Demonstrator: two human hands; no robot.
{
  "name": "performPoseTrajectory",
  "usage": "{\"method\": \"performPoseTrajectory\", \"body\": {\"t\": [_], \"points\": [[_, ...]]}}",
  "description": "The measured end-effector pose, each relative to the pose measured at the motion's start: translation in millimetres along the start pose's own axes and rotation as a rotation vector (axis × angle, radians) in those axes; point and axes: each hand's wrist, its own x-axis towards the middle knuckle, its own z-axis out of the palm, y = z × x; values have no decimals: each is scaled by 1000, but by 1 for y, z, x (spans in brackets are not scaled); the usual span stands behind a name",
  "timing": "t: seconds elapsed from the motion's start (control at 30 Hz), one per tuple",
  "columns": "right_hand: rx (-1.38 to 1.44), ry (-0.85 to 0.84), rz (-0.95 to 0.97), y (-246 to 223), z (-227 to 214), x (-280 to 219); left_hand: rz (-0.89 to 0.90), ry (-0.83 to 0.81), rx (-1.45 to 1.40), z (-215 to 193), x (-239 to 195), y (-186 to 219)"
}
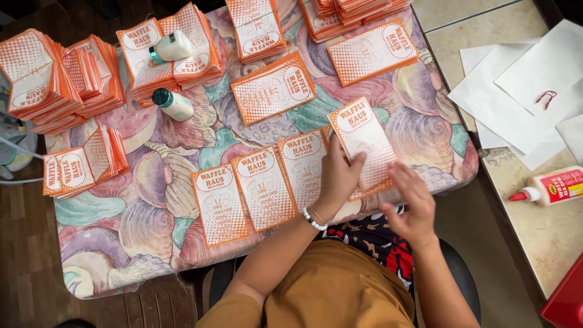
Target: Assembling paper bags by applying glue to the edges of paper templates and folding them.
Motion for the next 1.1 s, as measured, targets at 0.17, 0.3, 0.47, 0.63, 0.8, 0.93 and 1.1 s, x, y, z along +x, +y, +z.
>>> {"method": "performPoseTrajectory", "body": {"t": [0.17,0.3,0.47,0.63,0.8,0.93,1.1], "points": [[-278,-140,-21,18,-23,8,-22,51,192,-23,-2,19],[-334,-92,-10,19,-23,5,-63,80,144,-27,-3,24],[-215,8,12,14,-9,3,34,29,-24,-10,3,30],[-311,295,205,36,-18,7,62,19,-59,13,8,9],[-233,572,551,53,-23,15,122,-11,401,16,8,-3],[-219,563,609,62,-21,14,598,129,840,16,12,-12],[-526,392,326,64,-29,14,951,-587,1033,17,43,-4]]}}
